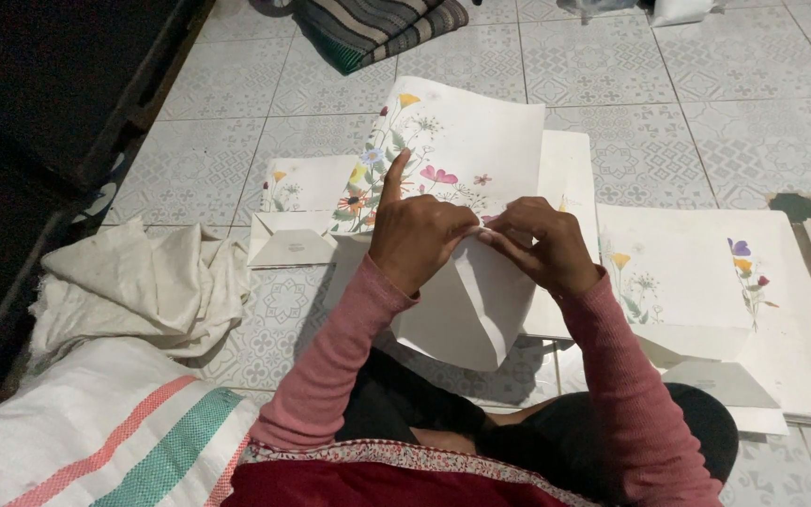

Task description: Folding large printed paper sheets with floral designs into envelopes while sitting on the floor.

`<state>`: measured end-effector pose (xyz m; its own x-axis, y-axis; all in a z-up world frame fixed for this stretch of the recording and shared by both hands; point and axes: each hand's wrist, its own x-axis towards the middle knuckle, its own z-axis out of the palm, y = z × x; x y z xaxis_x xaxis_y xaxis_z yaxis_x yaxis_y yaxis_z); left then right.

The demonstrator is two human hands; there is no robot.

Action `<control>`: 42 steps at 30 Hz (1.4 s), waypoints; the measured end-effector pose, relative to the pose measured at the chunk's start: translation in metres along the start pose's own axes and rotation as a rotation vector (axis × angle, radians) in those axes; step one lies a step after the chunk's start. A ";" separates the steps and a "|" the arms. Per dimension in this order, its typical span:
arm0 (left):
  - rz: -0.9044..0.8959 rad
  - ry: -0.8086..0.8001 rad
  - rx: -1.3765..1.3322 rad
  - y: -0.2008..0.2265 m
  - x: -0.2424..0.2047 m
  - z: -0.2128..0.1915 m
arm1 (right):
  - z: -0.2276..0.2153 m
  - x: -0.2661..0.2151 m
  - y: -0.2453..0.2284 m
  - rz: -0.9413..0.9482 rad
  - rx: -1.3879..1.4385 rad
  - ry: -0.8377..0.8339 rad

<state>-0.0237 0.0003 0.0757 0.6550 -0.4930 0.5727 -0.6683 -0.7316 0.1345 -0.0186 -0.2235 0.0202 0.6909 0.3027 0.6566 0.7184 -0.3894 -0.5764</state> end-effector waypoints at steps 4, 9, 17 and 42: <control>0.034 -0.008 -0.010 -0.007 0.007 -0.006 | -0.016 0.005 -0.007 0.042 0.024 -0.017; 0.041 -0.078 0.076 -0.009 0.012 -0.011 | -0.020 -0.013 0.018 0.082 -0.058 0.014; 0.022 -0.159 0.183 -0.003 0.037 0.011 | -0.003 -0.029 -0.001 0.122 0.130 0.209; -0.037 0.331 0.079 -0.021 -0.021 0.038 | -0.011 0.059 -0.028 -0.489 -0.747 -0.089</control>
<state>-0.0102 0.0078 0.0300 0.5196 -0.2957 0.8016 -0.6088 -0.7864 0.1045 0.0011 -0.2038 0.0809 0.3471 0.6377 0.6876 0.7155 -0.6541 0.2454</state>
